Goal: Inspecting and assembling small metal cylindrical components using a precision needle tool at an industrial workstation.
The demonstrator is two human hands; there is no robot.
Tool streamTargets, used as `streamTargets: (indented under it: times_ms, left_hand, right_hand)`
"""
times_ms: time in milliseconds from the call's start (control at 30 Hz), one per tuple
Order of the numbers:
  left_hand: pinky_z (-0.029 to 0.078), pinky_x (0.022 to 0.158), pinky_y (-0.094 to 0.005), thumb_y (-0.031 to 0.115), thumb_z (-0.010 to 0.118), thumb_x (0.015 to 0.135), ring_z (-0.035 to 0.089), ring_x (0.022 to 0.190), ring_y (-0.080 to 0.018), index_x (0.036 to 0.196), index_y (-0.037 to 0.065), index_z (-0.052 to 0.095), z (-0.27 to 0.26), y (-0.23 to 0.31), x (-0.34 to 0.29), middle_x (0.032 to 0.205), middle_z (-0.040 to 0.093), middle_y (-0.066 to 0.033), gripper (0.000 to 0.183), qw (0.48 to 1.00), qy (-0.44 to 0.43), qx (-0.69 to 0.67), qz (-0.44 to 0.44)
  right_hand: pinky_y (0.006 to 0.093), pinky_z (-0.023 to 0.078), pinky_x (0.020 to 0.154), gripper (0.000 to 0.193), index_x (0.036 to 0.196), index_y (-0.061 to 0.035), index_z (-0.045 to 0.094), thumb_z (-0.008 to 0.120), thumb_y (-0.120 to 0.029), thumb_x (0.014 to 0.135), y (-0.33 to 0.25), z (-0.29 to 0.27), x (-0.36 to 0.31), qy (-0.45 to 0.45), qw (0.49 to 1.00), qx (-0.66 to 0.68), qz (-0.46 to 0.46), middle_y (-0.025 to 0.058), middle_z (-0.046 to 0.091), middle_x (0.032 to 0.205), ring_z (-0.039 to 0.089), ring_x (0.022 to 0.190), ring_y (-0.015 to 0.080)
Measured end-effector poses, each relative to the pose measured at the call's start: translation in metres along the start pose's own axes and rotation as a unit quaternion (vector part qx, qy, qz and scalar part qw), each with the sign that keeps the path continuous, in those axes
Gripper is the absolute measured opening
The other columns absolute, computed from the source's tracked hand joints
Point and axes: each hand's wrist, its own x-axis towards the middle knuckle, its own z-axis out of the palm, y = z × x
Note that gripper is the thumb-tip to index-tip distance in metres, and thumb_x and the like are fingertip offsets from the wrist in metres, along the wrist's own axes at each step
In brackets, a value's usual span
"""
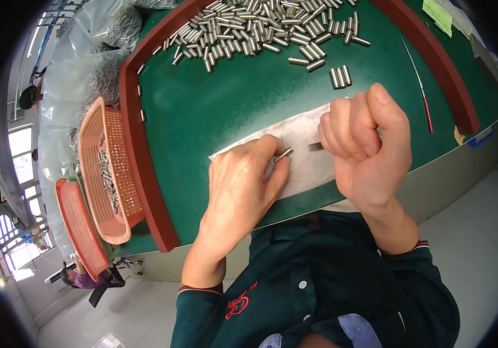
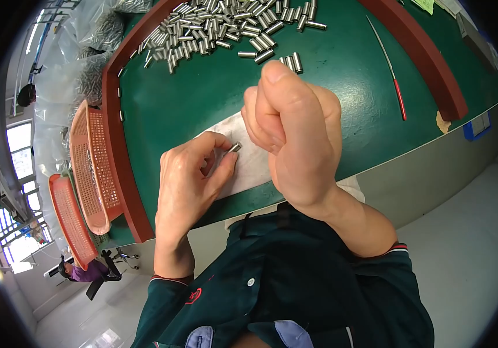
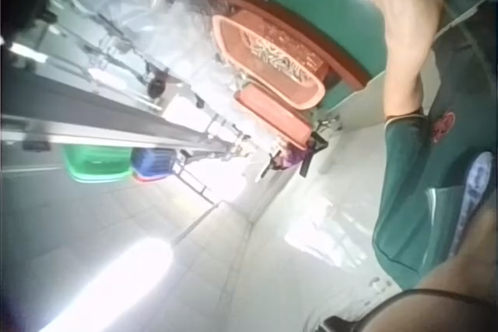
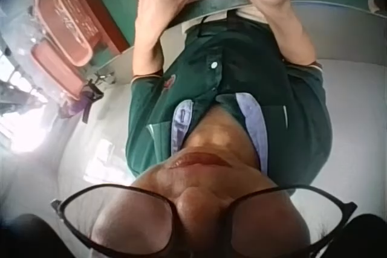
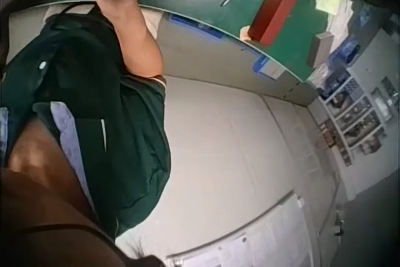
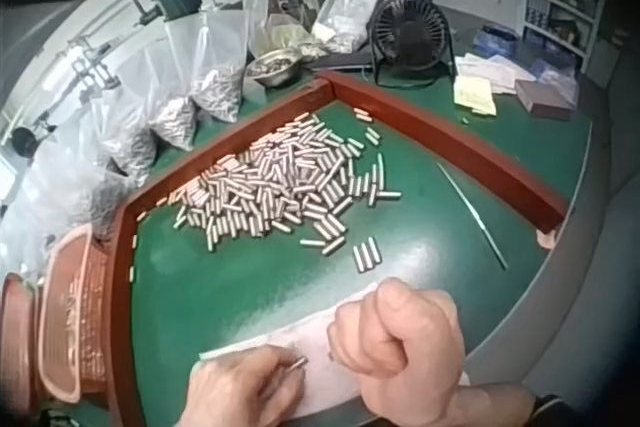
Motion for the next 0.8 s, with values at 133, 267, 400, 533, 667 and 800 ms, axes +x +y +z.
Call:
streamTargets:
  times_ms: [133,267,400,533,667,800]
  left_hand:
    - [0.038,0.045,-0.0321,0.005,0.064,0.071,0.05,0.047,-0.0247,0.073,0.001,0.058,0.004,-0.005,-0.003,0.056,0.053,-0.0113,0.007,0.996,-0.015,-0.082,-0.011]
    - [0.037,0.044,-0.0304,0.002,0.065,0.07,0.049,0.045,-0.0217,0.071,0.0,0.058,0.01,-0.009,-0.006,0.055,0.052,-0.0103,0.007,0.992,0.005,-0.121,-0.018]
    - [0.036,0.042,-0.0295,0.002,0.065,0.07,0.047,0.043,-0.0191,0.07,0.001,0.058,0.01,-0.011,-0.005,0.054,0.051,-0.0089,0.007,0.991,-0.005,-0.129,-0.032]
    - [0.035,0.042,-0.0293,0.002,0.065,0.07,0.047,0.043,-0.0185,0.07,0.001,0.058,0.011,-0.014,-0.006,0.053,0.051,-0.0084,0.007,0.989,-0.005,-0.142,-0.028]
    - [0.036,0.042,-0.0292,0.002,0.065,0.069,0.046,0.043,-0.0187,0.07,0.001,0.058,0.012,-0.014,-0.006,0.053,0.051,-0.0085,0.007,0.988,-0.001,-0.152,-0.027]
    - [0.036,0.043,-0.0293,0.001,0.065,0.069,0.047,0.044,-0.0192,0.069,0.001,0.058,0.013,-0.016,-0.006,0.054,0.051,-0.0087,0.007,0.987,0.005,-0.16,-0.025]
  right_hand:
    - [0.0244,0.016,0.04,0.044,0.048,-0.0138,0.023,0.029,-0.024,0.09,0.0,0.012,0.007,0.002,1.0,0.012,0.014,-0.0029,0.023,0.042,0.015,0.04,0.0073]
    - [0.0229,0.017,0.04,0.042,0.05,-0.009,0.027,0.04,-0.02,0.088,0.006,0.009,0.01,-0.005,0.998,0.046,0.038,-0.0043,0.025,0.045,0.02,0.042,0.0047]
    - [0.0245,0.015,0.039,0.044,0.048,-0.0143,0.024,0.031,-0.025,0.09,0.007,0.015,0.01,0.011,0.997,0.003,0.071,-0.0032,0.023,0.041,0.013,0.039,0.0075]
    - [0.0245,0.015,0.039,0.044,0.048,-0.0143,0.024,0.031,-0.025,0.09,0.007,0.014,0.011,0.007,0.997,0.01,0.078,-0.0033,0.023,0.041,0.013,0.039,0.0073]
    - [0.0244,0.015,0.039,0.044,0.048,-0.0142,0.024,0.031,-0.025,0.09,0.007,0.014,0.01,-0.005,0.997,0.006,0.076,-0.0034,0.023,0.041,0.013,0.039,0.0073]
    - [0.0244,0.015,0.039,0.044,0.048,-0.0141,0.024,0.031,-0.025,0.09,0.008,0.016,0.011,-0.002,0.997,-0.006,0.079,-0.0036,0.023,0.041,0.013,0.039,0.0073]
